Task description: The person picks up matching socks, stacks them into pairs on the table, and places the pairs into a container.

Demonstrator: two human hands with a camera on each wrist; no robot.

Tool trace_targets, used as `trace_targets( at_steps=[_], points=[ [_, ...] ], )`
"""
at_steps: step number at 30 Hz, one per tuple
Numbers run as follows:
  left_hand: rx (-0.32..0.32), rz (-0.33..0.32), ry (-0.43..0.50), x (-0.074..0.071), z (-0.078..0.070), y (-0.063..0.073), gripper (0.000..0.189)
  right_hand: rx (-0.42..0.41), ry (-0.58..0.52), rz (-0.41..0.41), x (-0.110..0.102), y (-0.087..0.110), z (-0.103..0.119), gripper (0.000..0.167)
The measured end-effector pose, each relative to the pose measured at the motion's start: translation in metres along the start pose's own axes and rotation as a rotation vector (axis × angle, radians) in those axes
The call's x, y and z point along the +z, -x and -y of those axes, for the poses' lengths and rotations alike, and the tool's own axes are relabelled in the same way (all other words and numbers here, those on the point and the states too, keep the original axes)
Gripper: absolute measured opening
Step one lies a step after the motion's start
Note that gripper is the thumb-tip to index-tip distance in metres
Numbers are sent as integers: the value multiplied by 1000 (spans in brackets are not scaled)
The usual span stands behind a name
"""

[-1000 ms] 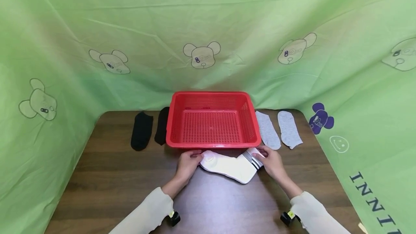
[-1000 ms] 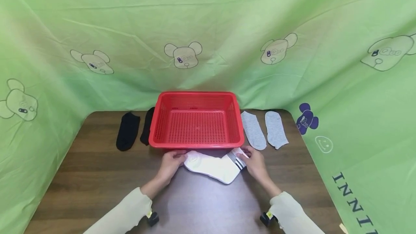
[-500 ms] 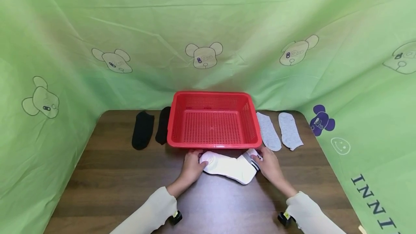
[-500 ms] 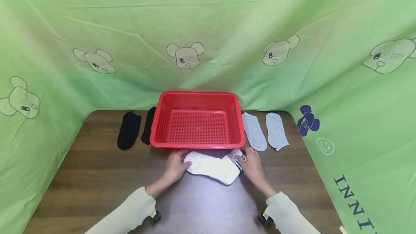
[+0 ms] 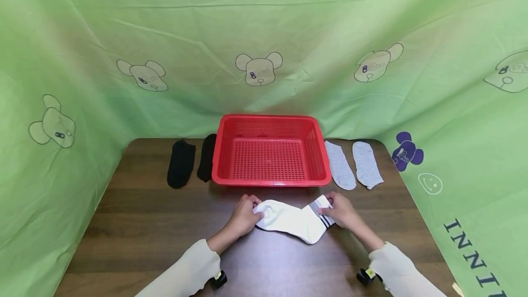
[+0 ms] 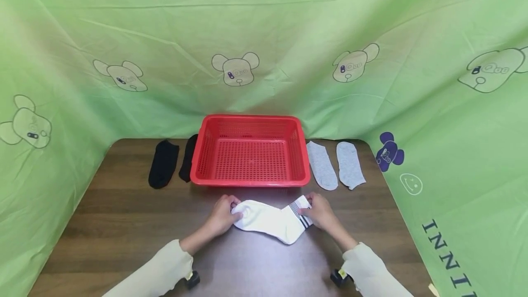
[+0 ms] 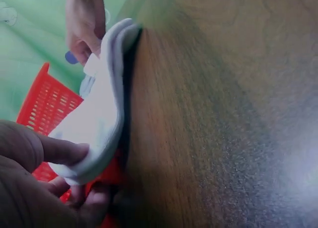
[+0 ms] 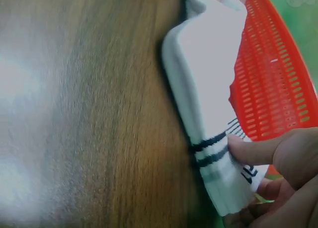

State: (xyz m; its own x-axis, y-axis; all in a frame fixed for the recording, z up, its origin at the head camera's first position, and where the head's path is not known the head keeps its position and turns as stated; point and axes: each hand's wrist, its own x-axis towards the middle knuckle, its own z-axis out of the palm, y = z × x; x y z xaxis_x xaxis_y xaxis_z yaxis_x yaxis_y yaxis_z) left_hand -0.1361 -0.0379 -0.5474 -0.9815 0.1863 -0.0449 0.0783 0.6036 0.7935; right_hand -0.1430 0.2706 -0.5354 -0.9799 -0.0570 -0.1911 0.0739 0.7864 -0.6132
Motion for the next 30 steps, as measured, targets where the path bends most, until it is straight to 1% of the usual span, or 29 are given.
trace_targets(
  at_steps=[2, 4, 6, 7, 9, 11, 14, 15, 17, 18, 20, 23, 25, 28, 30],
  points=[
    [-10, 38, 127, -5, -3, 4, 21, 26, -70, 29, -3, 5, 2, 34],
    [-12, 80, 274, -11, -7, 7, 22, 37, -138, 60, -8, 12, 8, 31],
    [-32, 133, 425, -19, -12, 10, 22, 18, -186, 97, -14, 20, 15, 29],
    [-45, 155, 475, -23, -15, 11, 22, 4, -200, 117, -19, 23, 19, 28],
    [-74, 187, 527, -34, -20, 13, 22, -25, -218, 164, -29, 29, 28, 27],
    [-92, 203, 536, -47, -26, 15, 21, -75, -223, 213, -40, 34, 37, 25],
    [-87, 214, 548, -67, -32, 16, 24, -150, -259, 275, -58, 38, 49, 25],
    [-84, 213, 556, -73, -34, 16, 25, -174, -273, 284, -64, 39, 53, 26],
    [-82, 204, 573, -86, -37, 14, 27, -191, -328, 285, -73, 38, 63, 30],
    [-83, 193, 584, -93, -39, 13, 28, -194, -359, 279, -77, 36, 67, 32],
    [-94, 143, 586, -105, -43, 8, 28, -186, -410, 245, -84, 31, 78, 38],
    [-110, 34, 564, -122, -50, -4, 27, -164, -466, 171, -90, 18, 95, 45],
    [-103, -54, 522, -129, -53, -16, 26, -152, -471, 116, -91, 8, 106, 49],
    [-82, -163, 460, -137, -55, -37, 27, -135, -465, 51, -90, -11, 121, 49],
    [-80, -219, 422, -140, -54, -53, 28, -122, -449, 7, -87, -27, 127, 47]
  ],
)
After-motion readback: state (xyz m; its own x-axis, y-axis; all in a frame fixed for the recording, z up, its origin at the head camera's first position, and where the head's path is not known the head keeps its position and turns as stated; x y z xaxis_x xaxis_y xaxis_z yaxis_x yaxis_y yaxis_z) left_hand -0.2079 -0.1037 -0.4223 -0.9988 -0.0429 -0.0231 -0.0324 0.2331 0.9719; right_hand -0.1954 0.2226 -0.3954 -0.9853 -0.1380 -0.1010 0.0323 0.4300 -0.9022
